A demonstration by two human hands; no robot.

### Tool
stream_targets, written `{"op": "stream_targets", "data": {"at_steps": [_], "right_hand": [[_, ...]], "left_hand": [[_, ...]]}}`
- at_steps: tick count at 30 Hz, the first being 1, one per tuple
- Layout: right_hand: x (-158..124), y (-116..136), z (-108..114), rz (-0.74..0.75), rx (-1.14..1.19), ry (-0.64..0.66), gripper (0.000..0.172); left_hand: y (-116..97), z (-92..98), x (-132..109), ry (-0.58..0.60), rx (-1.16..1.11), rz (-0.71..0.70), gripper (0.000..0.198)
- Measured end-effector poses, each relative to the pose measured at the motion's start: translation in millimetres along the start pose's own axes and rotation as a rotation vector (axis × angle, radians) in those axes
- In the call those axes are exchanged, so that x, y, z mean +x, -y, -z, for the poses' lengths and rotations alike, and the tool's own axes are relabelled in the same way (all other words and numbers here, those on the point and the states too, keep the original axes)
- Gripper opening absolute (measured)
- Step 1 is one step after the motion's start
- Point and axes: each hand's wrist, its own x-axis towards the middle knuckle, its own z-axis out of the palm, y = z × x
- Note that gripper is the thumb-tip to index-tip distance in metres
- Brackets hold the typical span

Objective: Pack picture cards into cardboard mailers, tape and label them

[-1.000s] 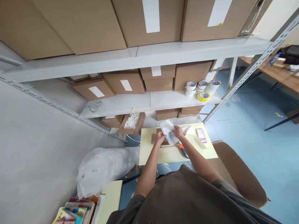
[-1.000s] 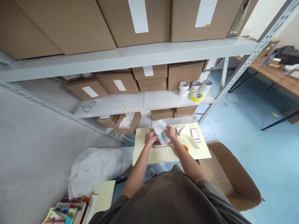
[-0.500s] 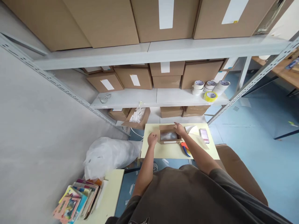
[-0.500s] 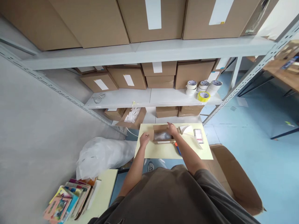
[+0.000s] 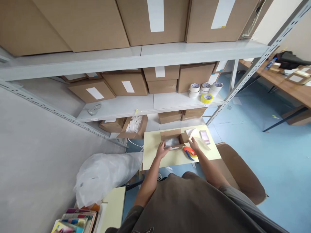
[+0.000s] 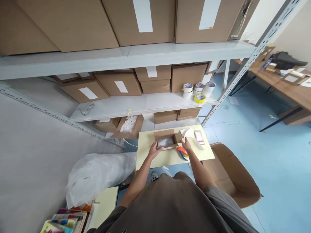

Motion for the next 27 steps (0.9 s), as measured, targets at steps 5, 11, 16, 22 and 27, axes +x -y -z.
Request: {"op": "stream_targets", "data": {"at_steps": [5,11,16,22,27], "right_hand": [[-16,-10,-17,-0.053,0.186,-0.006,0.083],[-21,22,-22,0.139,0.346,0.149,0.070],[-24,43,-36,0.315,0.023,0.303,0.067],[-23,36,-52,0.337,-0.309,0.363,0.054],[-18,36,-57,0.319,-0.319,0.242,0.040]], "left_hand": [[-2,-15.0,7,0.135,0.361,-0.094,0.070],[15,11.7,11,0.155,0.436,-0.099,0.061],[23,32.9,18,0.195,0.445,-0.153,0.059],[25,36.4,23,0.208,0.424,-0.150,0.056],[21,49.0,32,0.182,0.337,-0.067,0.060]]}}
